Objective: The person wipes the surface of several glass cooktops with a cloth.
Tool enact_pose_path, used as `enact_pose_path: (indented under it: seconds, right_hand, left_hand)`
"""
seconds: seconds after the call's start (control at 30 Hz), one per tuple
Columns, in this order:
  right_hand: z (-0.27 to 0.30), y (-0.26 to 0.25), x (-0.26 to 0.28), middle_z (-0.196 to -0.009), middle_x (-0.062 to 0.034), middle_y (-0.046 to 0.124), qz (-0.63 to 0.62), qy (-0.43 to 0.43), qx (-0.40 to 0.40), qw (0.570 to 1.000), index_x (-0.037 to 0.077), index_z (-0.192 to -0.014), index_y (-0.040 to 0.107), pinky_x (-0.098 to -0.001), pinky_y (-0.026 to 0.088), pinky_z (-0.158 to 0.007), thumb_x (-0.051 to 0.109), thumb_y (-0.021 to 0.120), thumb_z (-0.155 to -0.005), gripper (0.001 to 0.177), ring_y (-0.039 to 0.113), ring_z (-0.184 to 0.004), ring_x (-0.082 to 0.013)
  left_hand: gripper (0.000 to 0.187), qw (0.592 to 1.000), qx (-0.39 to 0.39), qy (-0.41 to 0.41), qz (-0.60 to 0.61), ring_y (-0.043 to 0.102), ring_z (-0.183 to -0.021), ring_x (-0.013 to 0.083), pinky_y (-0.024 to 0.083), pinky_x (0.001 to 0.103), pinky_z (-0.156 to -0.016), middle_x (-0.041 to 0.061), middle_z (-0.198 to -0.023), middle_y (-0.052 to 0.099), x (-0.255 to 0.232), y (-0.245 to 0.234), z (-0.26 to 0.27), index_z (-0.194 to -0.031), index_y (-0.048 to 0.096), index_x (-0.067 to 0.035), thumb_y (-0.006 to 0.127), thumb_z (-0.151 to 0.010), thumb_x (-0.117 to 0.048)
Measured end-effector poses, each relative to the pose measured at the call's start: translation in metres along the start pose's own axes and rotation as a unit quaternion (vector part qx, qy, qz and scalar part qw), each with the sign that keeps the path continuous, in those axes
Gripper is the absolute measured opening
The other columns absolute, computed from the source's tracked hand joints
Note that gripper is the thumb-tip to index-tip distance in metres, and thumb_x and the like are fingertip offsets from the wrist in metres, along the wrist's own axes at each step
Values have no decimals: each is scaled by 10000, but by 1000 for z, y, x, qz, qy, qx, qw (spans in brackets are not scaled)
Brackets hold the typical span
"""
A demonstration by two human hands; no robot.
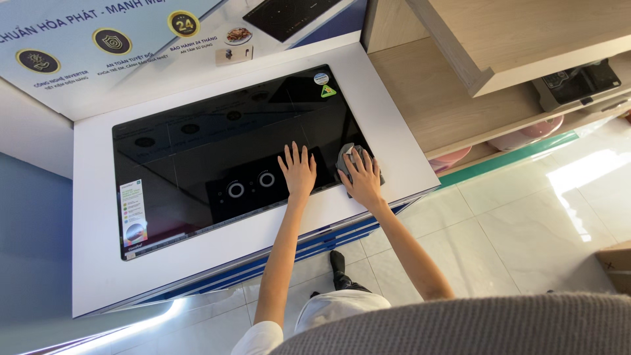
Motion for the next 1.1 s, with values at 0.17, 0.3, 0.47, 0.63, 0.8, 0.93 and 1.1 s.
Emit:
enact_pose_path:
  seconds: [0.17, 0.3, 0.47, 0.63, 0.8, 0.93, 1.1]
  right_hand:
    - [-15, 14, -9, -1568, -162, 462, 16, -12, 19, 1000, 145, -1459, 590, -657, 303, -1130, 482, 559, -1018, 556, 384, -1450, -443]
    - [-49, 44, -23, -1581, -140, 460, 29, -25, 23, 999, 157, -1462, 591, -650, 320, -1145, 507, 518, -1044, 550, 384, -1469, -431]
    - [-112, 87, -35, -1599, -144, 429, 37, -27, 49, 998, 163, -1497, 562, -655, 279, -1142, 515, 454, -1049, 580, 352, -1471, -435]
    - [-190, 122, -46, -1619, -133, 405, 43, 2, 70, 997, 200, -1511, 530, -652, 255, -1151, 543, 437, -1036, 593, 332, -1481, -439]
    - [-229, 141, -48, -1634, -132, 349, 36, 28, 91, 995, 178, -1521, 504, -674, 237, -1132, 538, 435, -1038, 606, 291, -1482, -434]
    - [-222, 143, -50, -1651, -128, 347, 34, 19, 66, 997, 175, -1545, 502, -675, 232, -1172, 530, 434, -1063, 603, 283, -1498, -441]
    - [-196, 128, -43, -1612, -166, 387, 29, 10, 28, 999, 143, -1520, 515, -694, 247, -1130, 521, 478, -1039, 613, 334, -1452, -476]
  left_hand:
    - [461, 1000, 3, -15, 4, 331, -1497, 416, 209, 634, -1209, 204, -1573, 452, 0, -2, 0, -1402, 624, -83, 549, -1033, -349]
    - [469, 1000, 11, -16, 12, 325, -1509, 407, 205, 626, -1219, 200, -1582, 444, -2, -8, 1, -1415, 615, -77, 546, -1037, -346]
    - [478, 999, 33, -20, 26, 335, -1489, 411, 209, 637, -1203, 203, -1570, 445, -3, -20, -6, -1406, 609, -72, 559, -1008, -331]
    - [467, 999, 31, -26, 28, 363, -1445, 406, 239, 651, -1160, 193, -1550, 466, -5, -25, -16, -1393, 615, -76, 564, -1004, -328]
    - [470, 999, 11, -28, 21, 370, -1457, 382, 248, 635, -1169, 172, -1552, 473, -5, -26, -17, -1398, 617, -81, 562, -1009, -338]
    - [488, 999, 18, -27, 21, 374, -1451, 380, 248, 630, -1165, 167, -1553, 473, -3, -24, -16, -1402, 618, -81, 567, -998, -348]
    - [474, 999, 4, -21, 30, 374, -1453, 380, 245, 631, -1168, 165, -1557, 474, -1, -21, -14, -1399, 622, -83, 573, -1006, -344]
Point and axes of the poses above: each hand's wrist, its own z-axis away from the middle knuckle, its own y-axis out of the palm, x = y × z, the point moved 2 cm from there along -z, towards the middle knuckle
